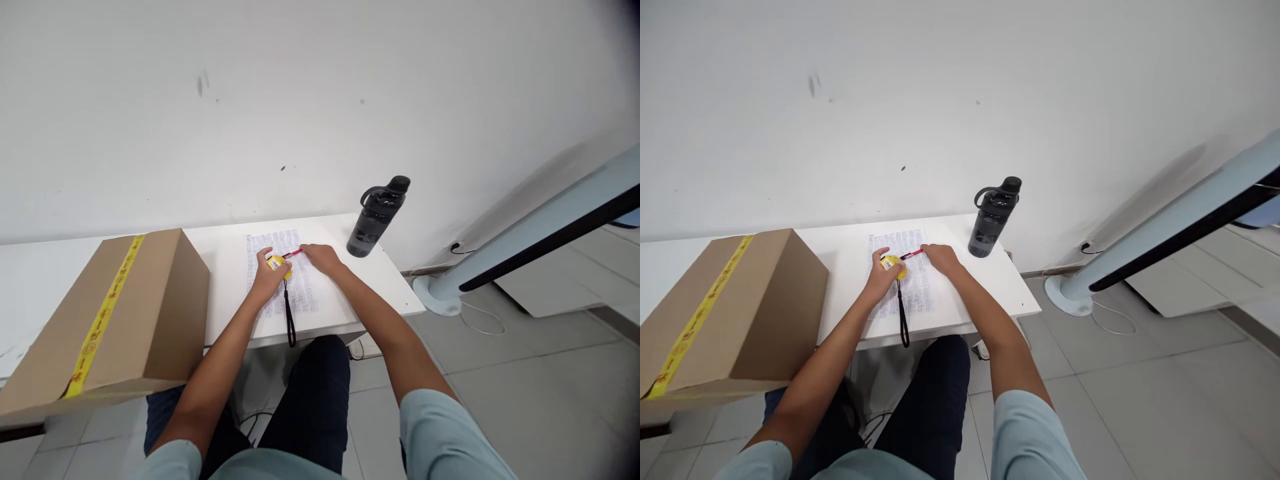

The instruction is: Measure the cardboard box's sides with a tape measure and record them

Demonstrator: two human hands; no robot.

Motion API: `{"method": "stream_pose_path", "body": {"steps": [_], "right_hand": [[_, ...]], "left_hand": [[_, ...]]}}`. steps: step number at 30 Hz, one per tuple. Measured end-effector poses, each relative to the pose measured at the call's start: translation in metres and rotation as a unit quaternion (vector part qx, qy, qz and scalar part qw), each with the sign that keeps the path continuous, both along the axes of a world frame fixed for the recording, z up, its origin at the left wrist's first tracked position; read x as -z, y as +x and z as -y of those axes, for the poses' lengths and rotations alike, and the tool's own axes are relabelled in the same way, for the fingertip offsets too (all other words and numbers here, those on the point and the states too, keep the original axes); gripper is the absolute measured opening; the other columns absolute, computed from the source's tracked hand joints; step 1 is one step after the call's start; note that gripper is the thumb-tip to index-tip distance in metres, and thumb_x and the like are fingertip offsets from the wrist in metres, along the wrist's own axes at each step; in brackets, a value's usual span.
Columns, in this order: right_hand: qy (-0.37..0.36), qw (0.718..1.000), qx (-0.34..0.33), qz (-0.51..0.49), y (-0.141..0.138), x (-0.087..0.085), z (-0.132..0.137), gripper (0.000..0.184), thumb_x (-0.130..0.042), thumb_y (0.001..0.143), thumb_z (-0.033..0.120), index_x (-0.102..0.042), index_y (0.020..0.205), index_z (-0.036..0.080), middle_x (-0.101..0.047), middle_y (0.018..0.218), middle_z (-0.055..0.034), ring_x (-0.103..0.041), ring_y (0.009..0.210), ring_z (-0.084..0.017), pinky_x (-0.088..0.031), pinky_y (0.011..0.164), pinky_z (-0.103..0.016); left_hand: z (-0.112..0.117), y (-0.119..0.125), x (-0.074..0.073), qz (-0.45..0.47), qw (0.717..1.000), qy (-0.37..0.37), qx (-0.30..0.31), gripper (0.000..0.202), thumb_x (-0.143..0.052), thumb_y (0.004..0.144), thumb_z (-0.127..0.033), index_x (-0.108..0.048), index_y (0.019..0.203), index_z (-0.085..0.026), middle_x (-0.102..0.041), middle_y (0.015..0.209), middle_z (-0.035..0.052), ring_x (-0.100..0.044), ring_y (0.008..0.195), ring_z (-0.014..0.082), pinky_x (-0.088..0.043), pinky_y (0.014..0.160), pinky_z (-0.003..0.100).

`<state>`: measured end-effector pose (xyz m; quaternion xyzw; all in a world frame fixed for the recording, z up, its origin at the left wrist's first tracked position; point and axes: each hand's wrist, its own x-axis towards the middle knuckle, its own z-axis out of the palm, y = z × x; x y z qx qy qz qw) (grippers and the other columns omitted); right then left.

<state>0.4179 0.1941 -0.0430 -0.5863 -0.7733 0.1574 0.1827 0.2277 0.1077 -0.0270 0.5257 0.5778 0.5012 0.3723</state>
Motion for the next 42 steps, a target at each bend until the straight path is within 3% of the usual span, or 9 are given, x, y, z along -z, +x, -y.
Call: {"method": "stream_pose_path", "body": {"steps": [3, 5, 8, 10, 12, 16, 20, 28, 42], "right_hand": [[0.031, 0.997, 0.051, -0.039, 0.013, 0.019, -0.004, 0.041, -0.03, 0.106, 0.026, -0.054, 0.139, 0.021, -0.074, 0.119, -0.0138, -0.07, 0.099, -0.022, -0.049, 0.088, -0.034], [0.051, 0.987, 0.067, -0.14, 0.022, 0.027, -0.006, 0.042, -0.03, 0.106, 0.033, -0.049, 0.141, 0.019, -0.072, 0.121, -0.0139, -0.069, 0.096, -0.018, -0.05, 0.084, -0.031], [0.068, 0.935, 0.064, -0.342, 0.028, 0.031, -0.006, 0.036, -0.06, 0.092, 0.051, -0.066, 0.106, 0.018, -0.073, 0.09, -0.0058, -0.065, 0.078, -0.016, -0.049, 0.073, -0.028], [0.062, 0.916, 0.065, -0.39, 0.026, 0.032, -0.001, 0.042, -0.065, 0.085, 0.06, -0.063, 0.074, 0.02, -0.063, 0.069, 0.0001, -0.057, 0.066, -0.014, -0.047, 0.068, -0.028], [0.025, 0.92, 0.042, -0.388, 0.022, 0.031, 0.005, 0.053, -0.054, 0.089, 0.068, -0.061, 0.067, 0.021, -0.055, 0.06, 0.0022, -0.051, 0.061, -0.013, -0.044, 0.064, -0.029], [-0.061, 0.925, -0.02, -0.375, 0.014, 0.03, 0.014, 0.063, -0.039, 0.093, 0.075, -0.069, 0.081, 0.02, -0.053, 0.055, 0.0029, -0.05, 0.056, -0.013, -0.042, 0.059, -0.028], [-0.032, 0.935, 0.051, -0.35, 0.012, 0.027, 0.015, 0.056, -0.054, 0.09, 0.068, -0.057, 0.058, 0.021, -0.051, 0.053, 0.003, -0.05, 0.056, -0.013, -0.043, 0.06, -0.029], [-0.026, 0.947, 0.059, -0.315, 0.013, 0.024, 0.015, 0.039, -0.057, 0.09, 0.037, -0.054, 0.054, 0.022, -0.049, 0.052, 0.0043, -0.05, 0.057, -0.013, -0.043, 0.062, -0.03], [-0.022, 0.942, 0.069, -0.327, 0.012, 0.024, 0.016, 0.041, -0.057, 0.089, 0.041, -0.051, 0.053, 0.022, -0.049, 0.052, 0.0037, -0.048, 0.057, -0.013, -0.043, 0.061, -0.03]], "left_hand": [[-0.013, -0.005, 0.005, -0.048, 0.996, 0.011, 0.077, 0.066, -0.075, 0.069, -0.028, -0.047, 0.128, -0.024, -0.065, 0.105, 0.002, -0.065, 0.083, 0.0174, -0.052, 0.084, 0.036], [-0.017, -0.007, 0.011, -0.085, 0.99, 0.017, 0.113, 0.068, -0.077, 0.066, -0.028, -0.048, 0.128, -0.027, -0.065, 0.116, 0.0024, -0.066, 0.091, 0.0191, -0.049, 0.09, 0.038], [-0.021, -0.008, 0.021, -0.187, 0.968, 0.015, 0.166, 0.065, -0.072, 0.072, -0.036, -0.043, 0.129, -0.026, -0.065, 0.118, 0.0048, -0.066, 0.09, 0.0209, -0.05, 0.084, 0.038], [-0.024, -0.008, 0.025, -0.256, 0.947, 0.003, 0.194, 0.058, -0.068, 0.076, -0.04, -0.042, 0.127, -0.025, -0.067, 0.107, 0.0031, -0.066, 0.079, 0.0198, -0.049, 0.074, 0.036], [-0.026, -0.006, 0.026, -0.288, 0.936, -0.004, 0.204, 0.051, -0.065, 0.079, -0.042, -0.043, 0.123, -0.026, -0.067, 0.095, -0.0005, -0.063, 0.07, 0.018, -0.047, 0.067, 0.034], [-0.029, -0.003, 0.026, -0.311, 0.928, 0.019, 0.205, 0.049, -0.063, 0.08, -0.042, -0.043, 0.122, -0.026, -0.063, 0.085, -0.0035, -0.061, 0.066, 0.0167, -0.045, 0.065, 0.032], [-0.03, -0.001, 0.03, -0.322, 0.922, 0.05, 0.208, 0.048, -0.063, 0.08, -0.04, -0.044, 0.122, -0.025, -0.061, 0.081, -0.0042, -0.061, 0.066, 0.0166, -0.044, 0.065, 0.031], [-0.03, 0.0, 0.032, -0.313, 0.924, 0.051, 0.212, 0.048, -0.063, 0.079, -0.038, -0.044, 0.122, -0.025, -0.061, 0.081, -0.0038, -0.062, 0.068, 0.0173, -0.045, 0.066, 0.032], [-0.029, 0.001, 0.03, -0.307, 0.927, 0.043, 0.213, 0.048, -0.062, 0.08, -0.039, -0.044, 0.122, -0.025, -0.062, 0.086, -0.0029, -0.063, 0.071, 0.0186, -0.045, 0.067, 0.034]]}}
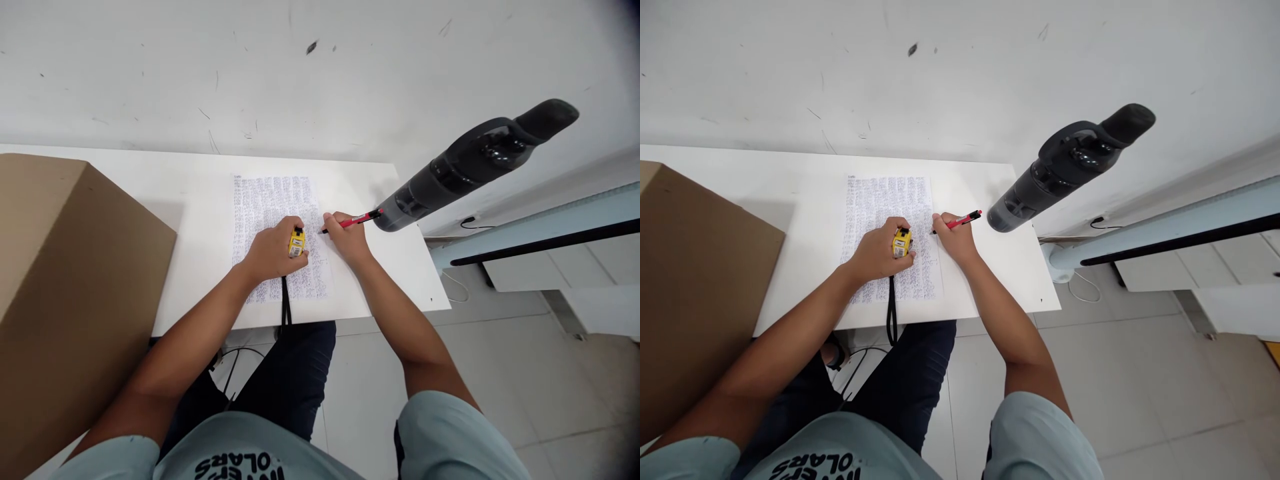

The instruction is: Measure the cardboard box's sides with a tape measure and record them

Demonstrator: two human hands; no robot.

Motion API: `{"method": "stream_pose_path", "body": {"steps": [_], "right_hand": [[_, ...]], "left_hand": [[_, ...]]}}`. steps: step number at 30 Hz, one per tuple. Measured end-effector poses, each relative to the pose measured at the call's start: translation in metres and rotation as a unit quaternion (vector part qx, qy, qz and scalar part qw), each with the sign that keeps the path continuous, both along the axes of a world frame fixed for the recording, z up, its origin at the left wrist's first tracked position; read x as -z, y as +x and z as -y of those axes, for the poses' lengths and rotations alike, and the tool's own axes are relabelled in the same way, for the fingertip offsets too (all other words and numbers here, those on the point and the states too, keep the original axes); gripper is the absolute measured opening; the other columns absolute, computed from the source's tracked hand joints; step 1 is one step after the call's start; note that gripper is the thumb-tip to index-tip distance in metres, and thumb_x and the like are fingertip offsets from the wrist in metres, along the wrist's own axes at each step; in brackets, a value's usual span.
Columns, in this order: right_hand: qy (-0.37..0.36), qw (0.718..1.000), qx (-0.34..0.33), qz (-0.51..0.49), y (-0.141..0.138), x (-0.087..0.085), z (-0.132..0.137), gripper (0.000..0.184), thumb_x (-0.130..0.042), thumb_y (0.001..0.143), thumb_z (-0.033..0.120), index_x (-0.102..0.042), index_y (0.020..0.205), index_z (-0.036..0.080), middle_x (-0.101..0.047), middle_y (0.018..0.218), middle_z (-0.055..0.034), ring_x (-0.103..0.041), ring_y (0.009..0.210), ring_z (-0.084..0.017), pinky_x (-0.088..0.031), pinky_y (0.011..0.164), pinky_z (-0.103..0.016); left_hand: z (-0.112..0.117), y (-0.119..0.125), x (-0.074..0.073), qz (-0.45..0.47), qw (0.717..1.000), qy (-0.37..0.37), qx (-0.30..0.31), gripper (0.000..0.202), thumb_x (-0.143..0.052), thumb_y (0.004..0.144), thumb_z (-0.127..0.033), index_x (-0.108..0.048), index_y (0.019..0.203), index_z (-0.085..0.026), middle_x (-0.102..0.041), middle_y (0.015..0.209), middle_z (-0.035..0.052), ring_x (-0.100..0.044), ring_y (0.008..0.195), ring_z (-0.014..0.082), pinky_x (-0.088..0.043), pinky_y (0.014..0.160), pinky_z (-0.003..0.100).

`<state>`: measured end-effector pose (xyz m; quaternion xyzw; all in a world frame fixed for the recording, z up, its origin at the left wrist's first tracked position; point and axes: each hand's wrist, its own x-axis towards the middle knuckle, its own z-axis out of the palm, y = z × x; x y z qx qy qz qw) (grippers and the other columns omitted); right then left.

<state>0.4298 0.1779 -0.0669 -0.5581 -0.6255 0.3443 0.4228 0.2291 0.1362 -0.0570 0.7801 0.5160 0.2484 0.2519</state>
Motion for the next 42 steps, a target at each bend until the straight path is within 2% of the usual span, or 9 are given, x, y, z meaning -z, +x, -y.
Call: {"method": "stream_pose_path", "body": {"steps": [12, 18, 25, 33, 38, 42], "right_hand": [[0.005, 1.0, -0.005, 0.0, -0.0003, 0.0009, 0.0004, 0.042, -0.058, 0.087, 0.045, -0.049, 0.053, 0.023, -0.05, 0.053, 0.0031, -0.051, 0.058, -0.014, -0.045, 0.062, -0.031], [0.005, 1.0, 0.027, -0.005, -0.0014, 0.0002, 0.0002, 0.041, -0.058, 0.088, 0.043, -0.048, 0.053, 0.023, -0.05, 0.053, 0.0032, -0.049, 0.058, -0.014, -0.044, 0.061, -0.03], [-0.022, 1.0, 0.008, -0.006, 0.0014, -0.0025, -0.0008, 0.039, -0.06, 0.089, 0.039, -0.057, 0.054, 0.021, -0.045, 0.05, 0.0045, -0.044, 0.054, -0.012, -0.039, 0.058, -0.029], [-0.005, 0.998, 0.056, -0.004, -0.0001, -0.001, -0.0021, 0.038, -0.057, 0.09, 0.031, -0.053, 0.054, 0.021, -0.046, 0.053, 0.0049, -0.043, 0.056, -0.012, -0.039, 0.06, -0.029], [-0.016, 0.999, 0.03, 0.001, 0.0003, -0.0019, -0.0031, 0.036, -0.057, 0.087, 0.033, -0.056, 0.053, 0.02, -0.048, 0.052, 0.0047, -0.042, 0.056, -0.012, -0.037, 0.059, -0.028], [-0.01, 0.999, 0.043, -0.001, -0.0002, -0.0026, -0.0018, 0.037, -0.057, 0.086, 0.033, -0.052, 0.052, 0.021, -0.047, 0.052, 0.0047, -0.042, 0.056, -0.012, -0.037, 0.058, -0.028]], "left_hand": [[-0.0009, -0.0004, 0.0009, 0.011, 1.0, -0.002, 0.004, 0.047, -0.062, 0.08, -0.039, -0.043, 0.121, -0.026, -0.062, 0.085, -0.0032, -0.062, 0.07, 0.0176, -0.045, 0.066, 0.033], [-0.0007, 0.0001, 0.001, 0.013, 1.0, 0.002, 0.003, 0.047, -0.062, 0.08, -0.039, -0.043, 0.12, -0.026, -0.063, 0.086, -0.0032, -0.061, 0.069, 0.0173, -0.044, 0.066, 0.033], [-0.0004, 0.0003, -0.0012, 0.013, 1.0, -0.007, 0.008, 0.047, -0.061, 0.08, -0.039, -0.043, 0.121, -0.026, -0.063, 0.088, -0.0028, -0.061, 0.071, 0.0177, -0.044, 0.066, 0.033], [-0.0017, 0.0001, -0.0001, -0.007, 1.0, 0.003, 0.01, 0.047, -0.062, 0.08, -0.039, -0.044, 0.122, -0.026, -0.063, 0.088, -0.0032, -0.063, 0.071, 0.0175, -0.046, 0.069, 0.034], [-0.0009, 0.0006, -0.0019, -0.008, 1.0, 0.001, 0.004, 0.048, -0.061, 0.08, -0.039, -0.044, 0.122, -0.025, -0.064, 0.089, -0.0028, -0.063, 0.071, 0.0182, -0.046, 0.068, 0.034], [-0.0006, 0.0011, -0.0026, -0.006, 1.0, 0.002, 0.004, 0.048, -0.06, 0.08, -0.039, -0.045, 0.123, -0.025, -0.064, 0.089, -0.0028, -0.063, 0.071, 0.0181, -0.046, 0.067, 0.034]]}}
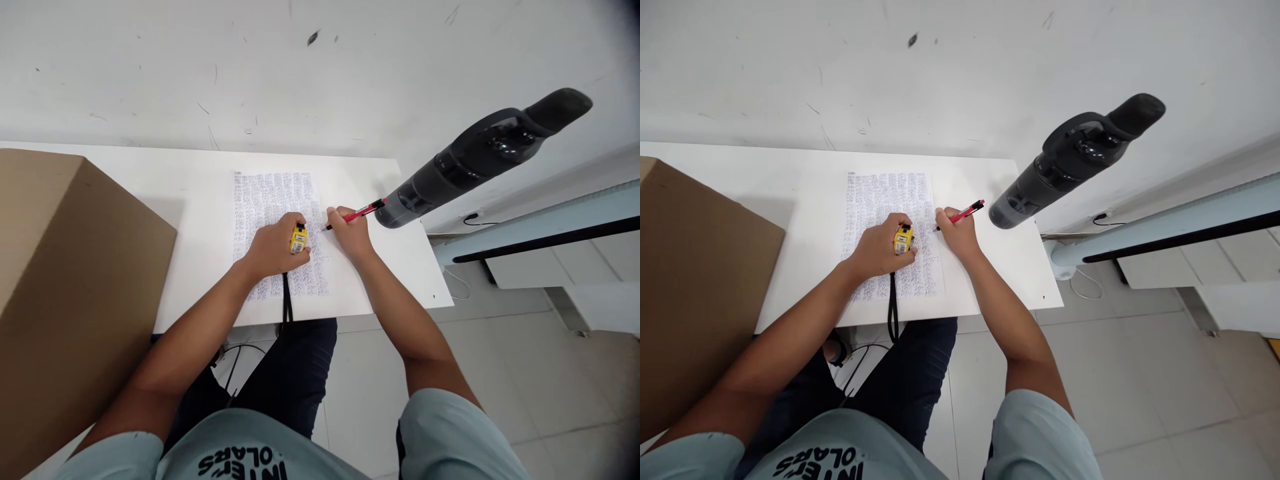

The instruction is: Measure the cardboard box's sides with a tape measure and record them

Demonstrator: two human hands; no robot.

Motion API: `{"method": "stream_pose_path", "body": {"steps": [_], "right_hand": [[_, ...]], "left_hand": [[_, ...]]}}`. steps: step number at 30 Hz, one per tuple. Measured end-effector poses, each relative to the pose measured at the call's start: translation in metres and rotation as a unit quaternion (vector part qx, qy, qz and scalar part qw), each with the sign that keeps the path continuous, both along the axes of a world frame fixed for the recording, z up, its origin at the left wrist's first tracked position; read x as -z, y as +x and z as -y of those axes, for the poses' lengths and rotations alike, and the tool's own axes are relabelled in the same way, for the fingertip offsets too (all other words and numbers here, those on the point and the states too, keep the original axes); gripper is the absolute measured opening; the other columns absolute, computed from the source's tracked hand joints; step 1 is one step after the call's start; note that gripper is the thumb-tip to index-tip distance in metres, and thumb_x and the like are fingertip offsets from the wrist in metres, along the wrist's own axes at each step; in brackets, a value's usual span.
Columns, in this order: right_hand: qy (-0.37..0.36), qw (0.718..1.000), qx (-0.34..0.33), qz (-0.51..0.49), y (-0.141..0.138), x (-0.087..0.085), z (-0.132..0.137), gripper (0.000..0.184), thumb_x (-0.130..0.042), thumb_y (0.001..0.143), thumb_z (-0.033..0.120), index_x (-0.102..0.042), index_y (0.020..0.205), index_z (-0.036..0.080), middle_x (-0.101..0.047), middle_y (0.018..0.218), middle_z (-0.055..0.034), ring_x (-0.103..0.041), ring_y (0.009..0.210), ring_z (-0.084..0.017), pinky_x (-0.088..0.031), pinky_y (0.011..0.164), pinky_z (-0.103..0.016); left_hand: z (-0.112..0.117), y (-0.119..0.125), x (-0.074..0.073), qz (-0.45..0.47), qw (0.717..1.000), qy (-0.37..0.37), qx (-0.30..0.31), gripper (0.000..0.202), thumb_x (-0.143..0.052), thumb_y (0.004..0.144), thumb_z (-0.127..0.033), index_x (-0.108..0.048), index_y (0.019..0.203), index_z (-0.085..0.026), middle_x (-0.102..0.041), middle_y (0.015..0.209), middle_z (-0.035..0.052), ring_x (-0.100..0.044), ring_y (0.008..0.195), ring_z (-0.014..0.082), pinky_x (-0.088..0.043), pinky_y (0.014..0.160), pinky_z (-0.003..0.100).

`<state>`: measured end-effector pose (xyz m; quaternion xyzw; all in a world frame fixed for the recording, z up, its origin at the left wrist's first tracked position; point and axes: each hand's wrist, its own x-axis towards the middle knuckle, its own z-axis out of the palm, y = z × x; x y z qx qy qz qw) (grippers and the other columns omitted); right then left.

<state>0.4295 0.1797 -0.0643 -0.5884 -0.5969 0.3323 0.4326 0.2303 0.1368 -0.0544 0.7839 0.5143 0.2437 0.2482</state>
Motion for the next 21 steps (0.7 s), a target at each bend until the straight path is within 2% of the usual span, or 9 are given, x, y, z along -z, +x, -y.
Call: {"method": "stream_pose_path", "body": {"steps": [6, 15, 21], "right_hand": [[0.016, 1.0, 0.014, 0.006, 0.001, 0.003, 0.001, 0.037, -0.055, 0.087, 0.035, -0.05, 0.053, 0.022, -0.047, 0.052, 0.0045, -0.043, 0.057, -0.012, -0.037, 0.058, -0.028], [0.002, 1.0, 0.008, 0.005, 0.002, 0.003, 0.0, 0.036, -0.056, 0.085, 0.034, -0.05, 0.052, 0.022, -0.045, 0.051, 0.0049, -0.04, 0.055, -0.012, -0.035, 0.056, -0.028], [0.026, 0.999, 0.036, 0.009, -0.002, 0.01, -0.001, 0.037, -0.056, 0.086, 0.035, -0.047, 0.053, 0.023, -0.048, 0.052, 0.0044, -0.045, 0.057, -0.013, -0.039, 0.06, -0.029]], "left_hand": [[0.001, 0.0, -0.001, 0.0, 1.0, -0.007, 0.002, 0.048, -0.06, 0.08, -0.04, -0.044, 0.122, -0.024, -0.064, 0.089, -0.0023, -0.063, 0.071, 0.0181, -0.045, 0.066, 0.033], [0.0, -0.001, 0.0, -0.002, 1.0, -0.006, 0.005, 0.048, -0.06, 0.08, -0.04, -0.045, 0.123, -0.024, -0.064, 0.091, -0.0016, -0.064, 0.072, 0.0185, -0.047, 0.068, 0.034], [0.003, -0.002, 0.0, -0.017, 1.0, 0.006, 0.004, 0.05, -0.062, 0.082, -0.041, -0.045, 0.126, -0.023, -0.067, 0.101, 0.0018, -0.067, 0.078, 0.021, -0.05, 0.07, 0.036]]}}
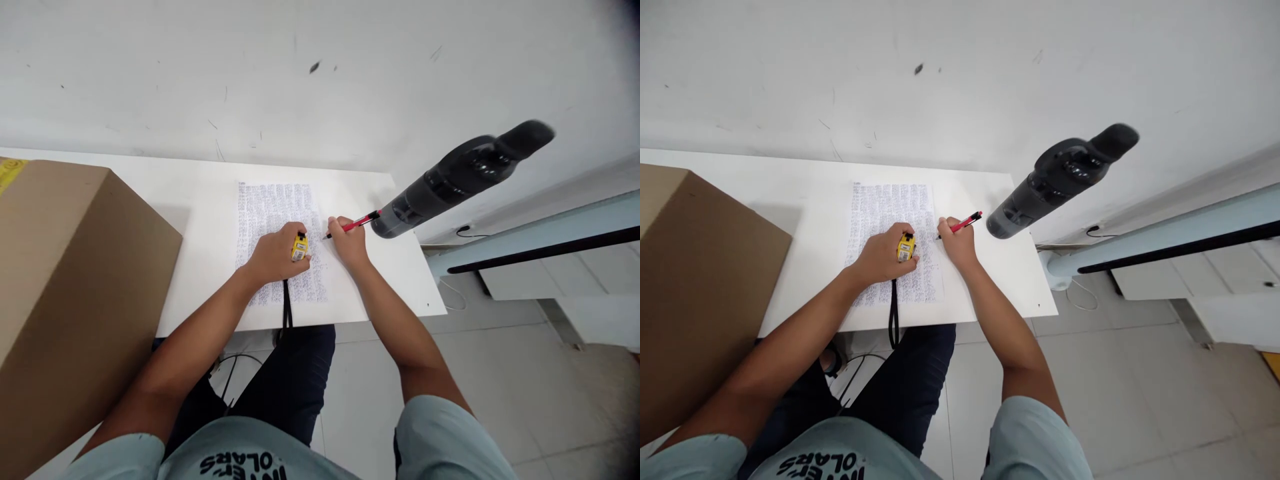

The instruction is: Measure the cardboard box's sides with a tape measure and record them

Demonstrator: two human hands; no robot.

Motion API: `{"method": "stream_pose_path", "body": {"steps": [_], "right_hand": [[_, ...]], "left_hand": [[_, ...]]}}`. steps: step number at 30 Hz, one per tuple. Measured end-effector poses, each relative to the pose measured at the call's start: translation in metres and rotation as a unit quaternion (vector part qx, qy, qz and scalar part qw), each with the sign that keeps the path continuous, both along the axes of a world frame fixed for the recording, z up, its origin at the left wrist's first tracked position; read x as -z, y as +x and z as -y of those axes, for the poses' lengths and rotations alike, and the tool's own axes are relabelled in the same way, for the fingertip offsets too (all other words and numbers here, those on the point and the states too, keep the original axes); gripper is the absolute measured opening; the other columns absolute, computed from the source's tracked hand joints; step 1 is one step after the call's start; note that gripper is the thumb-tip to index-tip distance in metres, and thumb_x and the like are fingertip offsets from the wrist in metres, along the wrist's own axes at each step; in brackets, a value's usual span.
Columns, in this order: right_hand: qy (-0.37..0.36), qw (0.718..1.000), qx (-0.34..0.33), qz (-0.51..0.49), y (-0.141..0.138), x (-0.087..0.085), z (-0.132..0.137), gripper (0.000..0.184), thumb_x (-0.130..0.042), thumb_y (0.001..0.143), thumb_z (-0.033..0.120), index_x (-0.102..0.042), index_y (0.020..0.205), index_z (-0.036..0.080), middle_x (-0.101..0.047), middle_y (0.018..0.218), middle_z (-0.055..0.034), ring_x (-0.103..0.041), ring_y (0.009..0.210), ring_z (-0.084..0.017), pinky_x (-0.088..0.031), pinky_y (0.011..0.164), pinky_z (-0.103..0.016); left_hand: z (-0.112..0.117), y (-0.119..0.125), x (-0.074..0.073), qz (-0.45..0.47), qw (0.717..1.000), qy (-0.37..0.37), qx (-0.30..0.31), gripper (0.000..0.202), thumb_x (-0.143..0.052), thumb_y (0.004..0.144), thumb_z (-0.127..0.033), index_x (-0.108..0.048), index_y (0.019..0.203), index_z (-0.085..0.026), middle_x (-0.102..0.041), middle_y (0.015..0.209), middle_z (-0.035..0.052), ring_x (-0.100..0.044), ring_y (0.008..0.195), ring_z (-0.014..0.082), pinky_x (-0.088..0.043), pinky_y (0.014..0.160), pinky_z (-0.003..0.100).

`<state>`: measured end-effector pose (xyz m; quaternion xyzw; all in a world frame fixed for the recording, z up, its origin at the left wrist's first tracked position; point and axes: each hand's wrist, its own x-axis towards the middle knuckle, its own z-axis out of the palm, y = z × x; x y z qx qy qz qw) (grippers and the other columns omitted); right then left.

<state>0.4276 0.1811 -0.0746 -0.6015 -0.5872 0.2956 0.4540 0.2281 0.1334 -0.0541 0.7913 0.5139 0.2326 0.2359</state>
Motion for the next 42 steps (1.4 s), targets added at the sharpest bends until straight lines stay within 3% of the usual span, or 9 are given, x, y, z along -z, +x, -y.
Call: {"method": "stream_pose_path", "body": {"steps": [4, 9, 14, 19, 23, 25, 29, 34, 42], "right_hand": [[0.059, 0.996, 0.04, 0.056, -0.002, 0.005, 0.001, 0.04, -0.049, 0.095, 0.042, -0.055, 0.061, 0.022, -0.057, 0.063, -0.0002, -0.055, 0.067, -0.018, -0.046, 0.07, -0.032], [0.056, 0.984, 0.005, 0.17, -0.01, 0.0, 0.0, 0.024, -0.052, 0.093, 0.028, -0.07, 0.108, 0.022, -0.062, 0.119, -0.0099, -0.06, 0.099, -0.022, -0.049, 0.089, -0.036], [-0.003, 0.994, 0.049, 0.101, -0.028, -0.025, 0.001, 0.041, -0.048, 0.086, 0.012, -0.069, 0.121, 0.019, -0.065, 0.108, -0.0115, -0.061, 0.097, -0.024, -0.049, 0.09, -0.039], [0.018, 0.988, -0.017, -0.151, -0.057, -0.049, 0.124, 0.047, -0.035, 0.102, 0.037, -0.051, 0.143, 0.02, -0.065, 0.113, -0.0099, -0.063, 0.086, -0.018, -0.052, 0.078, -0.033], [-0.082, 0.839, -0.442, -0.306, -0.099, -0.056, 0.267, 0.081, -0.065, 0.082, 0.073, -0.047, 0.147, 0.028, -0.066, 0.12, -0.0087, -0.064, 0.087, -0.018, -0.053, 0.076, -0.031], [-0.161, 0.812, -0.454, -0.33, -0.119, -0.053, 0.31, 0.084, -0.08, 0.073, 0.064, -0.05, 0.143, 0.03, -0.066, 0.113, -0.0051, -0.062, 0.083, -0.016, -0.052, 0.074, -0.029], [-0.239, 0.824, -0.37, -0.357, -0.149, -0.045, 0.334, 0.048, -0.078, 0.079, 0.058, -0.065, 0.11, 0.023, -0.059, 0.081, 0.0024, -0.049, 0.057, -0.009, -0.042, 0.052, -0.022], [-0.287, 0.806, -0.407, -0.319, -0.17, -0.051, 0.339, 0.048, -0.08, 0.078, 0.055, -0.066, 0.107, 0.02, -0.056, 0.076, 0.0032, -0.042, 0.05, -0.006, -0.038, 0.046, -0.02], [-0.281, 0.815, -0.369, -0.346, -0.21, -0.087, 0.353, 0.051, -0.084, 0.071, 0.056, -0.066, 0.105, 0.022, -0.062, 0.075, 0.002, -0.045, 0.046, -0.006, -0.043, 0.043, -0.022]], "left_hand": [[-0.001, -0.003, 0.005, -0.015, 0.999, 0.026, 0.025, 0.05, -0.064, 0.086, -0.04, -0.047, 0.129, -0.023, -0.065, 0.128, 0.0073, -0.07, 0.091, 0.0243, -0.053, 0.071, 0.036], [0.009, 0.011, 0.002, 0.059, 0.992, 0.088, 0.071, 0.06, -0.072, 0.086, -0.033, -0.043, 0.139, -0.026, -0.056, 0.144, 0.0107, -0.063, 0.124, 0.0273, -0.057, 0.091, 0.038], [0.109, 0.013, -0.016, 0.176, 0.967, 0.165, 0.08, 0.076, -0.075, 0.087, -0.041, -0.033, 0.149, -0.029, -0.059, 0.14, 0.0131, -0.06, 0.131, 0.0263, -0.055, 0.106, 0.043], [0.236, -0.064, -0.031, 0.147, 0.925, 0.308, 0.17, 0.09, -0.075, 0.087, -0.042, -0.021, 0.159, -0.04, -0.069, 0.126, 0.0081, -0.075, 0.102, 0.0224, -0.067, 0.078, 0.034], [0.277, -0.115, -0.037, 0.079, 0.917, 0.38, 0.095, 0.08, -0.072, 0.09, -0.038, -0.03, 0.158, -0.033, -0.074, 0.118, 0.0093, -0.076, 0.098, 0.0236, -0.068, 0.08, 0.038], [0.286, -0.125, -0.039, 0.035, 0.912, 0.402, 0.071, 0.07, -0.066, 0.093, -0.043, -0.037, 0.155, -0.028, -0.075, 0.116, 0.0106, -0.075, 0.106, 0.0253, -0.066, 0.09, 0.043], [0.309, -0.144, -0.046, -0.056, 0.933, 0.355, 0.03, 0.068, -0.055, 0.095, -0.058, -0.043, 0.148, -0.017, -0.071, 0.128, 0.018, -0.067, 0.124, 0.0283, -0.061, 0.098, 0.043], [0.344, -0.182, -0.071, -0.108, 0.942, 0.315, 0.036, 0.048, -0.061, 0.097, -0.034, -0.051, 0.143, -0.022, -0.074, 0.126, 0.0099, -0.063, 0.129, 0.0243, -0.055, 0.106, 0.041], [0.37, -0.223, -0.091, 0.144, 0.958, 0.246, -0.02, 0.029, -0.068, 0.091, -0.019, -0.067, 0.116, -0.034, -0.077, 0.119, 0.0071, -0.075, 0.105, 0.0235, -0.066, 0.084, 0.042]]}}
